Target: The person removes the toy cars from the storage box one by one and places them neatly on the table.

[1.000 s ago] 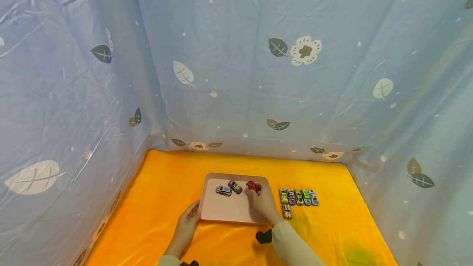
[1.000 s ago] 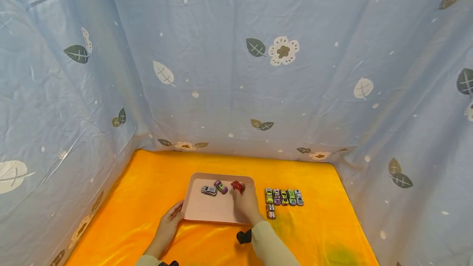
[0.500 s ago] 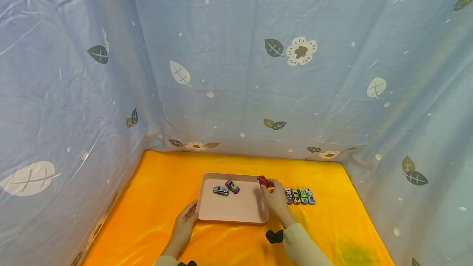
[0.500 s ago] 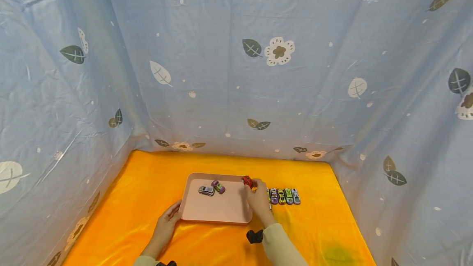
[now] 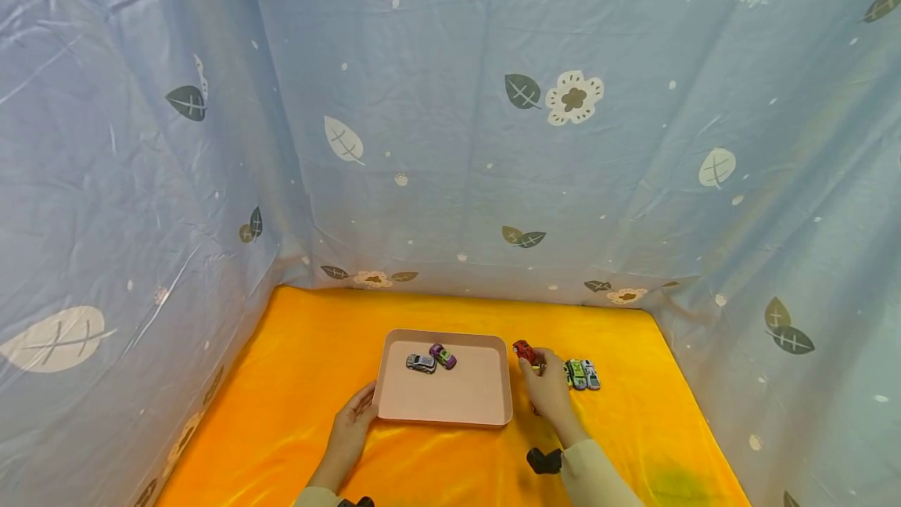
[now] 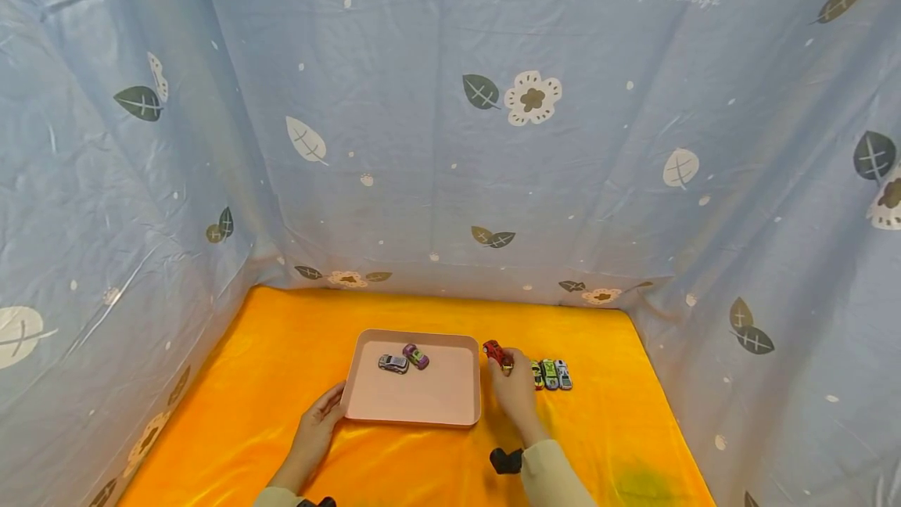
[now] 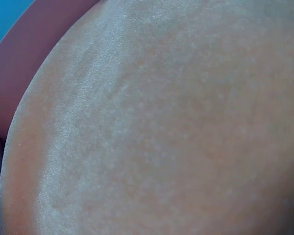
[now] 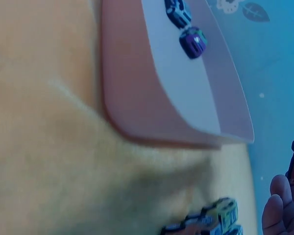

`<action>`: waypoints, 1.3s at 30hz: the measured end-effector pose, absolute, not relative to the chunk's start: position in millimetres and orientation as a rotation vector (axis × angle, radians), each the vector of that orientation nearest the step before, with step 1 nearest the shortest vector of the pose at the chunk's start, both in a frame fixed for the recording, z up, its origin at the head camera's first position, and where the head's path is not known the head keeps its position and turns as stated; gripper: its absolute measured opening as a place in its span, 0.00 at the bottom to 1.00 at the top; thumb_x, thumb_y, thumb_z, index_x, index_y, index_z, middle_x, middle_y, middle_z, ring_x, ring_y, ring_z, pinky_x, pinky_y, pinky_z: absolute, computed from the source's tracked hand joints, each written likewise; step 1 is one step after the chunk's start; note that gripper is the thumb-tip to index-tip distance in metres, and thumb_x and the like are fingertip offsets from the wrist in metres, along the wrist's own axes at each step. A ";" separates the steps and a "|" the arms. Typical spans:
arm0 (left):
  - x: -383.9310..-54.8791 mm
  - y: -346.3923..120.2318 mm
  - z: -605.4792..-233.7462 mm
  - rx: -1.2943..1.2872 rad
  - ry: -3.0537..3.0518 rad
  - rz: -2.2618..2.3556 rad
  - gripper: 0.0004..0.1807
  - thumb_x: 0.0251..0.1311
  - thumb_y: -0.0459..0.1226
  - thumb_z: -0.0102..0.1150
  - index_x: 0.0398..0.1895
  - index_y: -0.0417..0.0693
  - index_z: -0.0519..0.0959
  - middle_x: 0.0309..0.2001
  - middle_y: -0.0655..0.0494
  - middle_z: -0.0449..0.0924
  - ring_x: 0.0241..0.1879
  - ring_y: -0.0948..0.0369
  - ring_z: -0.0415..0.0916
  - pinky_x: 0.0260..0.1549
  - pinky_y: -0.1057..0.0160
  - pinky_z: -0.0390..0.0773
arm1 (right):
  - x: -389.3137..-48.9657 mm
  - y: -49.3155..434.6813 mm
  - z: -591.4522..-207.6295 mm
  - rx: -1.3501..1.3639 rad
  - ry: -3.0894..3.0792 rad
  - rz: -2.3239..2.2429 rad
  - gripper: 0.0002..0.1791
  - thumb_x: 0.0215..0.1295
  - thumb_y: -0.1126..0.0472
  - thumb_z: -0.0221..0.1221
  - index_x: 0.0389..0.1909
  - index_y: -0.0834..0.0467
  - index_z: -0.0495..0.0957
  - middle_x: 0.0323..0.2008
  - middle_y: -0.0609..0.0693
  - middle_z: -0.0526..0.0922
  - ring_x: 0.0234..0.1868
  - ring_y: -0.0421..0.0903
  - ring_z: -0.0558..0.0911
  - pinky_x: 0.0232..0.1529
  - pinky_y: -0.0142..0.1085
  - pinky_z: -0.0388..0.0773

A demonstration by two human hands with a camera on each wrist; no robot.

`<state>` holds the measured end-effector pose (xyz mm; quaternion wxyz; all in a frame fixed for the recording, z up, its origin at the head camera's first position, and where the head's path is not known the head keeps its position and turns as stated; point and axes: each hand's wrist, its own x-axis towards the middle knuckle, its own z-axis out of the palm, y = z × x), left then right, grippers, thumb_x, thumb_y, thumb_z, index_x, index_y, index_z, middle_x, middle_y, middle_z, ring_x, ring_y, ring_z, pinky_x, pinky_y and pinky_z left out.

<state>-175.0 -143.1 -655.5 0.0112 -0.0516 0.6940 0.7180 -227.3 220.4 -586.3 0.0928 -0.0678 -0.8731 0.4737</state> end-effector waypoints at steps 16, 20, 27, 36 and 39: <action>-177.2 -142.3 -656.8 -0.153 2.130 2.263 0.26 0.70 0.33 0.51 0.70 0.41 0.65 0.67 0.40 0.65 0.66 0.47 0.63 0.56 0.67 0.73 | -206.5 258.6 -604.4 -0.329 -2.546 1.497 0.27 0.68 0.50 0.59 0.60 0.62 0.69 0.49 0.58 0.74 0.33 0.48 0.75 0.24 0.35 0.76; -177.2 -142.1 -657.6 -0.163 2.151 2.261 0.25 0.70 0.33 0.52 0.69 0.42 0.66 0.66 0.42 0.67 0.65 0.47 0.65 0.54 0.67 0.74 | -200.2 266.9 -610.7 -0.375 -2.548 1.491 0.28 0.68 0.48 0.58 0.60 0.62 0.69 0.46 0.58 0.74 0.35 0.49 0.76 0.26 0.35 0.77; -176.9 -142.2 -658.0 -0.144 2.175 2.259 0.24 0.69 0.32 0.52 0.68 0.39 0.66 0.65 0.40 0.68 0.65 0.47 0.65 0.53 0.71 0.73 | -191.3 274.8 -619.6 -0.432 -2.528 1.488 0.28 0.68 0.47 0.58 0.57 0.65 0.70 0.46 0.60 0.74 0.40 0.51 0.77 0.31 0.32 0.78; -176.6 -141.9 -657.7 -0.176 2.176 2.233 0.25 0.70 0.33 0.51 0.69 0.42 0.66 0.67 0.42 0.66 0.65 0.48 0.64 0.55 0.70 0.72 | -185.0 281.9 -635.6 -0.547 -2.565 1.447 0.28 0.68 0.46 0.58 0.54 0.67 0.70 0.41 0.58 0.75 0.38 0.48 0.74 0.36 0.35 0.74; -177.3 -141.8 -658.4 -0.185 2.181 2.229 0.25 0.70 0.34 0.52 0.69 0.43 0.66 0.67 0.42 0.66 0.65 0.48 0.64 0.55 0.69 0.73 | -183.2 284.5 -644.1 -0.589 -2.583 1.455 0.29 0.68 0.44 0.57 0.53 0.66 0.71 0.42 0.58 0.76 0.39 0.49 0.74 0.36 0.35 0.74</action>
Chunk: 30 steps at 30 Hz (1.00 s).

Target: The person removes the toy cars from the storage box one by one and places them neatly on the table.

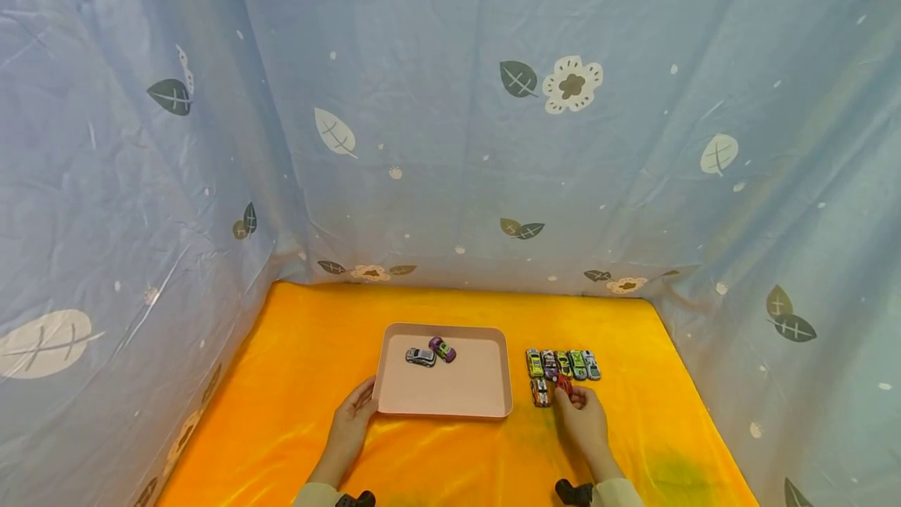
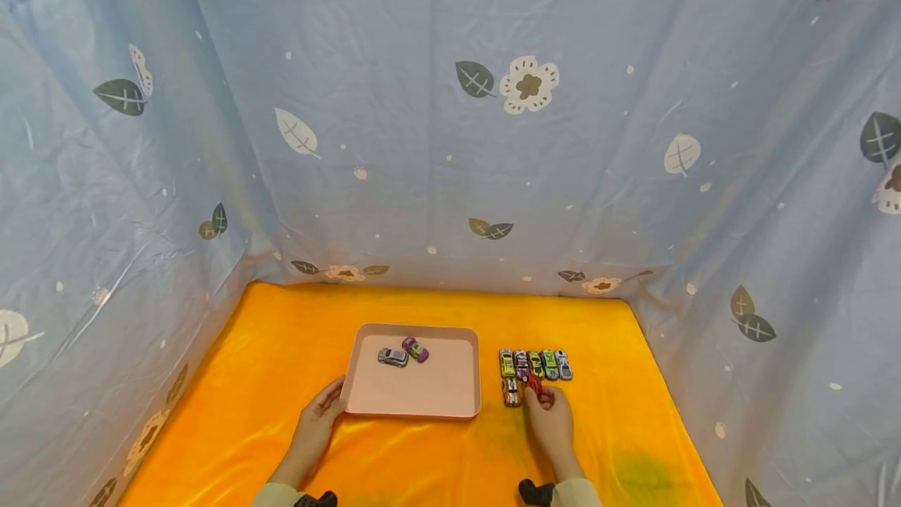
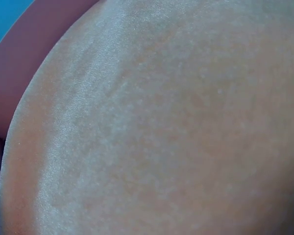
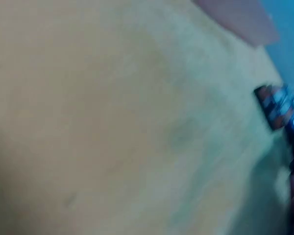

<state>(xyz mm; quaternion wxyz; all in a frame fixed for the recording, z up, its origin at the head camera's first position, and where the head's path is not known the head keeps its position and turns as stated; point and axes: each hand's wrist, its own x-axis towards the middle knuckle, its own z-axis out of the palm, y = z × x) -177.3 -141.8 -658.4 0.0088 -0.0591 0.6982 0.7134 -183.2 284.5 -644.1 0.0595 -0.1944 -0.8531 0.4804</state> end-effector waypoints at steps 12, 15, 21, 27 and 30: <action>-176.6 -142.8 -651.8 -0.184 2.185 2.215 0.25 0.70 0.32 0.51 0.69 0.43 0.66 0.67 0.43 0.66 0.65 0.49 0.65 0.55 0.67 0.72 | -182.9 280.1 -651.3 -0.566 -2.525 1.489 0.25 0.68 0.48 0.58 0.50 0.66 0.70 0.38 0.57 0.74 0.34 0.47 0.72 0.32 0.33 0.72; -176.7 -143.5 -649.3 -0.160 2.179 2.208 0.25 0.70 0.31 0.50 0.70 0.41 0.65 0.67 0.41 0.65 0.66 0.47 0.63 0.56 0.68 0.72 | -182.1 278.3 -649.1 -0.547 -2.517 1.485 0.24 0.68 0.50 0.59 0.50 0.67 0.70 0.38 0.57 0.74 0.34 0.46 0.72 0.31 0.32 0.72; -179.8 -143.0 -661.4 -0.149 2.200 2.217 0.25 0.71 0.32 0.50 0.70 0.39 0.64 0.67 0.40 0.65 0.66 0.45 0.63 0.53 0.71 0.73 | -181.5 277.6 -651.9 -0.526 -2.515 1.439 0.24 0.66 0.50 0.61 0.50 0.67 0.72 0.40 0.58 0.75 0.35 0.47 0.71 0.34 0.33 0.70; -178.0 -142.0 -661.2 -0.166 2.191 2.232 0.25 0.71 0.33 0.50 0.70 0.43 0.65 0.67 0.42 0.65 0.66 0.48 0.64 0.55 0.69 0.72 | -180.2 279.5 -652.9 -0.508 -2.567 1.453 0.20 0.65 0.62 0.58 0.55 0.67 0.70 0.44 0.60 0.73 0.39 0.49 0.69 0.37 0.37 0.70; -177.4 -141.8 -661.2 -0.175 2.184 2.242 0.25 0.70 0.33 0.51 0.69 0.44 0.66 0.67 0.43 0.66 0.65 0.49 0.64 0.56 0.69 0.71 | -179.8 280.7 -653.4 -0.491 -2.577 1.464 0.22 0.62 0.67 0.56 0.57 0.67 0.69 0.46 0.60 0.73 0.40 0.49 0.69 0.38 0.37 0.69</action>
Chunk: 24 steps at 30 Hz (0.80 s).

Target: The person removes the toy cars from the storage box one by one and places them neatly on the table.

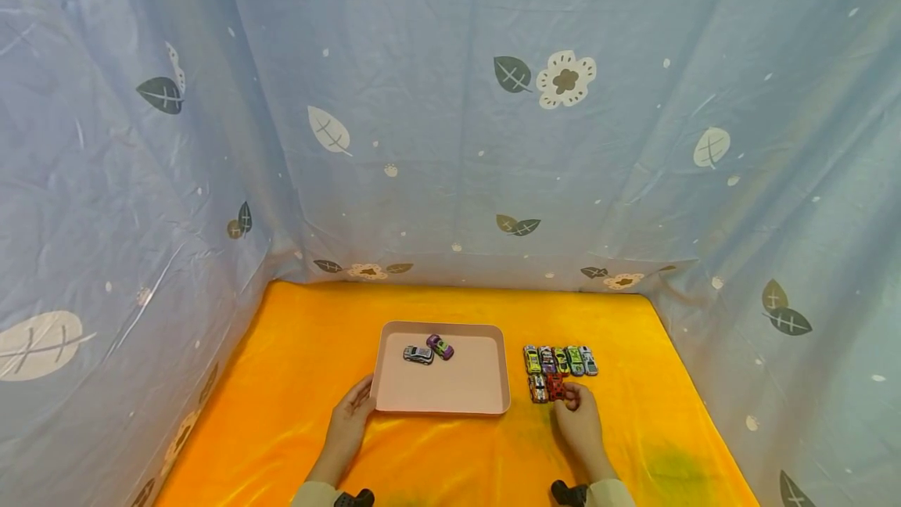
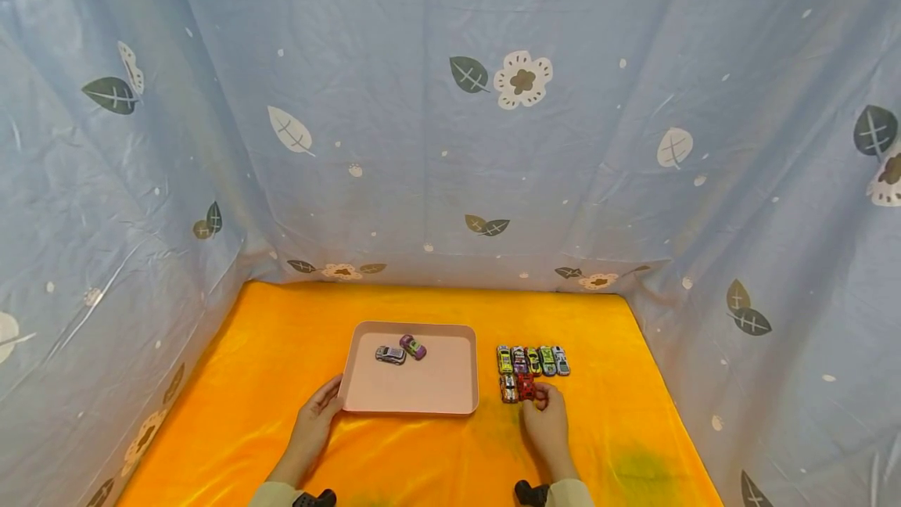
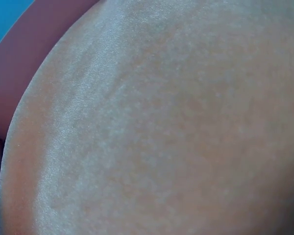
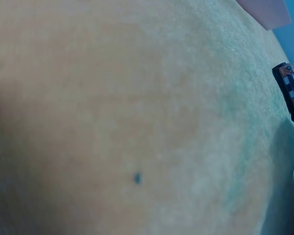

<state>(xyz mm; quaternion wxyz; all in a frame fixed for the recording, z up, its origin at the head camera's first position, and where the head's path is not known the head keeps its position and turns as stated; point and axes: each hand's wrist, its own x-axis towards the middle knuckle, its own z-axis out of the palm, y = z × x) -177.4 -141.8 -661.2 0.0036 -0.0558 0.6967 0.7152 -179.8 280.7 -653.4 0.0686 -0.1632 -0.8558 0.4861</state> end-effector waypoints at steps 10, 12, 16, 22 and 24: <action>-177.2 -141.6 -659.2 -0.185 2.203 2.219 0.25 0.70 0.35 0.52 0.69 0.45 0.66 0.67 0.44 0.67 0.65 0.49 0.65 0.57 0.66 0.71 | -182.8 282.6 -658.8 -0.458 -2.582 1.413 0.24 0.61 0.69 0.54 0.59 0.70 0.70 0.45 0.61 0.73 0.37 0.48 0.68 0.35 0.35 0.68; -176.8 -141.7 -658.4 -0.178 2.197 2.222 0.25 0.71 0.35 0.52 0.70 0.45 0.66 0.67 0.44 0.66 0.65 0.49 0.64 0.57 0.66 0.72 | -182.9 282.3 -658.6 -0.469 -2.579 1.411 0.24 0.61 0.69 0.54 0.59 0.69 0.71 0.45 0.61 0.73 0.38 0.48 0.69 0.36 0.35 0.69; -175.8 -141.5 -656.3 -0.174 2.188 2.233 0.25 0.70 0.34 0.52 0.70 0.44 0.66 0.67 0.44 0.66 0.65 0.49 0.64 0.56 0.68 0.71 | -181.7 281.3 -657.0 -0.490 -2.592 1.428 0.23 0.63 0.68 0.54 0.60 0.68 0.71 0.46 0.61 0.72 0.39 0.49 0.69 0.37 0.37 0.69; -175.9 -141.8 -656.2 -0.177 2.180 2.239 0.25 0.70 0.34 0.52 0.69 0.44 0.67 0.67 0.43 0.67 0.65 0.49 0.65 0.56 0.68 0.72 | -180.7 279.8 -654.4 -0.506 -2.605 1.423 0.22 0.63 0.68 0.54 0.59 0.68 0.70 0.47 0.61 0.72 0.39 0.49 0.69 0.37 0.37 0.69; -176.1 -142.1 -656.6 -0.174 2.179 2.236 0.25 0.70 0.34 0.52 0.69 0.44 0.66 0.67 0.43 0.67 0.65 0.49 0.65 0.56 0.68 0.72 | -180.8 279.8 -653.8 -0.502 -2.600 1.415 0.22 0.62 0.68 0.54 0.58 0.69 0.71 0.47 0.61 0.73 0.38 0.49 0.69 0.36 0.37 0.69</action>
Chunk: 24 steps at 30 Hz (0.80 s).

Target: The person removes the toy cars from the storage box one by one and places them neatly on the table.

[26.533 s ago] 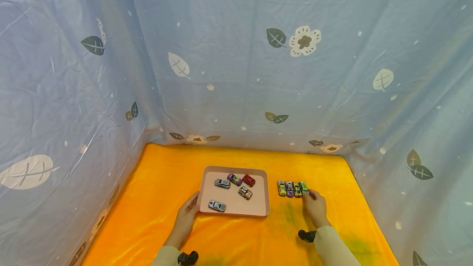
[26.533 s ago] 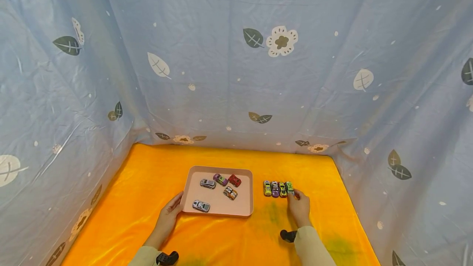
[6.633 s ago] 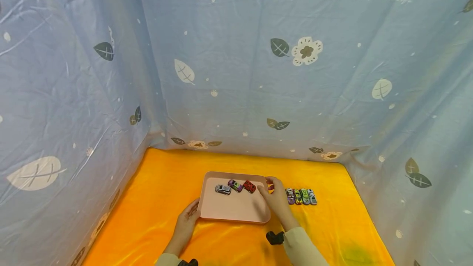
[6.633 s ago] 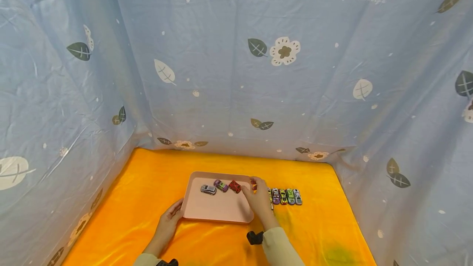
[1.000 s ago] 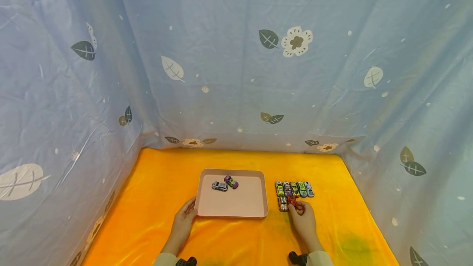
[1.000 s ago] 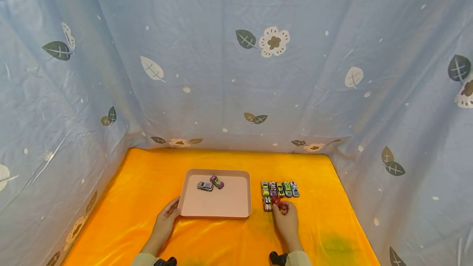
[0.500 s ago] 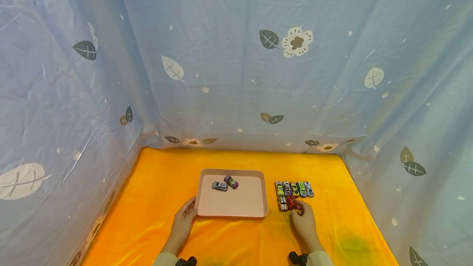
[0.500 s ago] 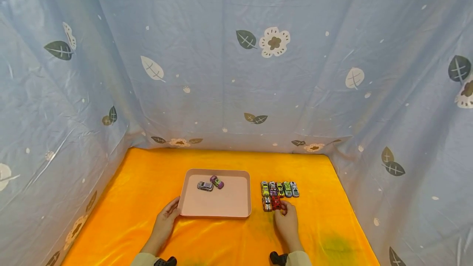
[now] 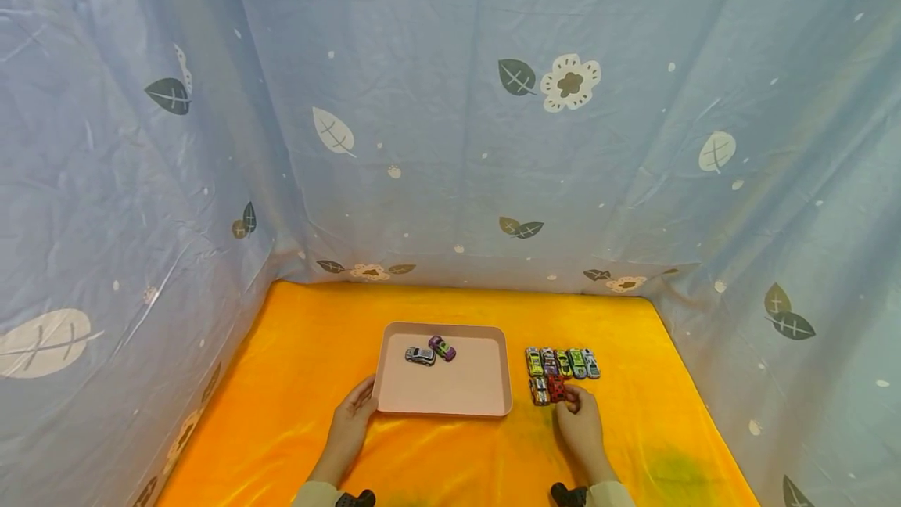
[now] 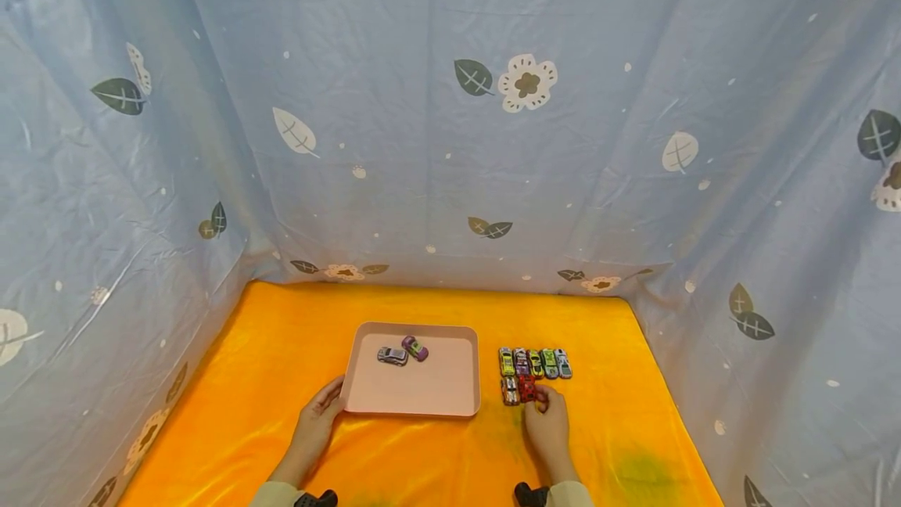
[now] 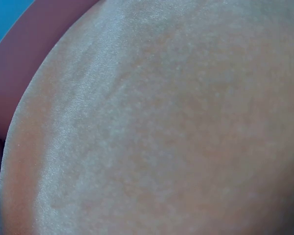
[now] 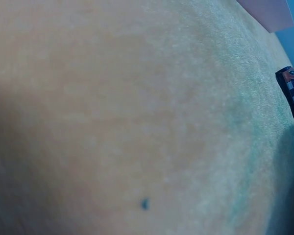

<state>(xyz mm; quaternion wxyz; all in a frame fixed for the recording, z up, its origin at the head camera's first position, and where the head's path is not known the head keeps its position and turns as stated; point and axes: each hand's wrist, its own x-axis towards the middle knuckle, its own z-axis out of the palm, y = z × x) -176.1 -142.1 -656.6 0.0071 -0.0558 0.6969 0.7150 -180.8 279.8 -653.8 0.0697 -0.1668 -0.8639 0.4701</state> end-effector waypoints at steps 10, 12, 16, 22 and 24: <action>-176.4 -141.6 -659.9 -0.200 2.213 2.215 0.24 0.70 0.36 0.53 0.68 0.46 0.68 0.65 0.45 0.69 0.64 0.49 0.67 0.55 0.63 0.74 | -180.3 280.4 -655.7 -0.499 -2.537 1.436 0.22 0.60 0.70 0.53 0.57 0.71 0.72 0.44 0.61 0.75 0.38 0.48 0.71 0.35 0.33 0.71; -176.8 -141.4 -660.9 -0.209 2.194 2.218 0.24 0.69 0.36 0.53 0.68 0.47 0.69 0.65 0.46 0.69 0.64 0.50 0.67 0.55 0.62 0.74 | -178.5 280.9 -655.9 -0.503 -2.509 1.458 0.21 0.61 0.70 0.52 0.56 0.71 0.72 0.43 0.61 0.75 0.37 0.48 0.71 0.35 0.32 0.71; -176.9 -141.3 -661.5 -0.196 2.174 2.222 0.24 0.70 0.36 0.53 0.68 0.47 0.68 0.66 0.45 0.68 0.64 0.50 0.66 0.56 0.62 0.74 | -175.5 281.5 -651.8 -0.518 -2.472 1.484 0.18 0.66 0.68 0.52 0.55 0.69 0.72 0.41 0.58 0.74 0.35 0.47 0.70 0.33 0.31 0.71; -175.9 -140.8 -657.3 -0.210 2.184 2.223 0.23 0.70 0.33 0.52 0.68 0.46 0.69 0.65 0.45 0.69 0.64 0.50 0.66 0.56 0.62 0.74 | -176.2 276.0 -639.5 -0.461 -2.470 1.416 0.18 0.70 0.58 0.56 0.55 0.64 0.74 0.46 0.58 0.75 0.36 0.48 0.74 0.33 0.34 0.75; -175.7 -140.6 -655.8 -0.209 2.186 2.221 0.24 0.69 0.32 0.51 0.68 0.45 0.68 0.65 0.44 0.69 0.64 0.50 0.67 0.55 0.62 0.74 | -177.6 273.1 -635.9 -0.426 -2.460 1.423 0.20 0.70 0.56 0.57 0.55 0.64 0.74 0.47 0.58 0.75 0.37 0.48 0.73 0.32 0.33 0.75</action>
